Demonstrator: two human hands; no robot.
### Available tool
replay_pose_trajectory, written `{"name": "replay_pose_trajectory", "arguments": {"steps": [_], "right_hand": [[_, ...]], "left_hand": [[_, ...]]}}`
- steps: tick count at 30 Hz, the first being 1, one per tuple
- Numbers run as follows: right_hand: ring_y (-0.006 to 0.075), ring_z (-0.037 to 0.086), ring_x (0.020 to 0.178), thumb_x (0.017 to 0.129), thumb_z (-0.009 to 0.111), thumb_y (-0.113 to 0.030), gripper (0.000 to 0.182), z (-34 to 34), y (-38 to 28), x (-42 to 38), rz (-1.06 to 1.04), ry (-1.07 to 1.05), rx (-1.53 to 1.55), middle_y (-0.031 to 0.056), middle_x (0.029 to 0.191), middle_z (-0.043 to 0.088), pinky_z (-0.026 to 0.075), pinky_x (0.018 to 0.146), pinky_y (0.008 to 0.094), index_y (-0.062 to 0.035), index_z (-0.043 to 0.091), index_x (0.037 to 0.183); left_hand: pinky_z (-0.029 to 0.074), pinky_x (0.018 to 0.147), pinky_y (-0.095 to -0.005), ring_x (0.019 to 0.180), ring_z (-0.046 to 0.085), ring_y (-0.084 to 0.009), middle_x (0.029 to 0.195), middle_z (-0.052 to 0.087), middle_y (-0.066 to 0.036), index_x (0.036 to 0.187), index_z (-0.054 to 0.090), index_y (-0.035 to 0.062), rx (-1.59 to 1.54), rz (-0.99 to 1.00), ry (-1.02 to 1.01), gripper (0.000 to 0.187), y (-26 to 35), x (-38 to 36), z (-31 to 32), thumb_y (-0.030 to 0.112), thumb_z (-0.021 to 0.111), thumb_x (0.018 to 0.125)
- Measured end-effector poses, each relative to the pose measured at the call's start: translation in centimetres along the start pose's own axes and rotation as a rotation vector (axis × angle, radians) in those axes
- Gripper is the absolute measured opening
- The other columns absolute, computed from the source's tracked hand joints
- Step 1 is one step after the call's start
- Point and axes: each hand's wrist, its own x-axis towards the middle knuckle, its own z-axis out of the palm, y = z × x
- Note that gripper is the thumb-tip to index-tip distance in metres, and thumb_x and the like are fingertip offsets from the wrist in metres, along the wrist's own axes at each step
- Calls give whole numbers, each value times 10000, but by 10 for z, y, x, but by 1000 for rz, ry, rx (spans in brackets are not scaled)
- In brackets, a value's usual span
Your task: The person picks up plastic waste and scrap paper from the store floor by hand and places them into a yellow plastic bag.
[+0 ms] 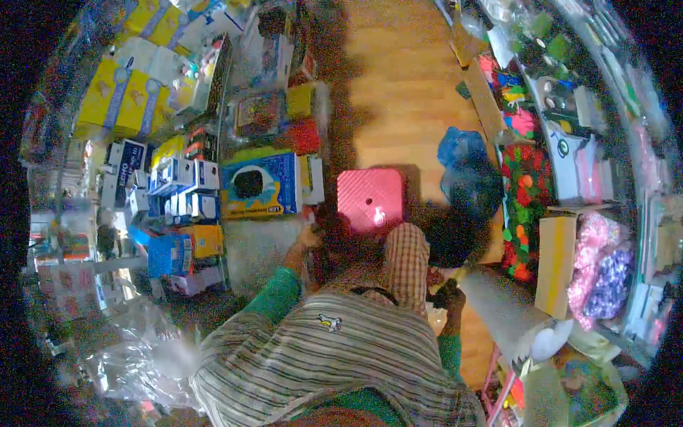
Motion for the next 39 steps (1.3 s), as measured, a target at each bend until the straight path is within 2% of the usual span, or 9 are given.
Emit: {"name": "replay_pose_trajectory", "arguments": {"steps": [3,8,11,13,16,20,23,27,39], "right_hand": [[164,544,538,713,615,-130,177,-4,-136,-47,-23,18,-31,119,696,582,461,464,291,17,567,800],[231,541,594,673,611,-284,210,-15,-25,14,-376,146,-34,86,625,563,436,560,353,-79,565,669],[214,560,529,732,599,-147,184,-29,-33,21,-94,-47,0,83,622,562,457,413,328,25,549,770],[225,563,546,723,608,-196,199,-36,-69,5,-220,-8,-763,88,586,550,440,454,333,-1,572,732],[300,548,650,662,623,-326,283,-32,-47,21,-564,-157,-1286,126,669,576,431,566,371,-49,567,679],[299,549,650,661,624,-324,284,-26,-74,40,-330,-199,-957,128,672,577,431,566,369,-47,568,686],[298,550,650,661,625,-322,285,-20,-130,79,-297,-96,-703,129,674,578,432,566,368,-45,569,691],[296,551,649,660,626,-320,286,-11,-204,132,-343,-5,-527,130,677,579,433,566,366,-42,570,698],[292,555,649,657,629,-314,291,-17,-318,260,-353,-78,-613,134,686,582,434,566,362,-34,573,719]], "left_hand": [[435,696,-367,821,554,-304,868,573,-204,909,572,8,-134,35,66,322,-22,7,14,267,562,718],[438,711,-364,833,556,-301,883,571,-205,939,553,-5,-26,-9,212,364,-3,-22,15,274,570,706],[426,772,-349,897,537,-300,927,559,-207,970,544,5,-334,-145,48,385,-14,-18,20,292,557,715],[429,775,-349,922,526,-291,971,546,-199,984,545,33,32,-149,153,365,-47,12,50,289,549,723],[426,777,-349,929,517,-303,998,535,-195,1024,515,42,-142,-147,238,398,-66,28,68,294,553,719],[411,805,-345,912,524,-295,1026,522,-198,1067,475,38,70,-206,39,407,-9,11,10,265,538,736],[442,643,-320,799,544,-243,852,538,-154,965,519,79,257,370,598,267,-17,46,14,215,529,736],[432,603,-330,744,541,-243,792,538,-143,932,521,61,-110,34,204,246,-1,52,-12,212,519,737],[402,483,-361,578,532,-242,611,538,-109,832,526,8,-379,-59,112,218,86,159,-126,202,489,740]]}}
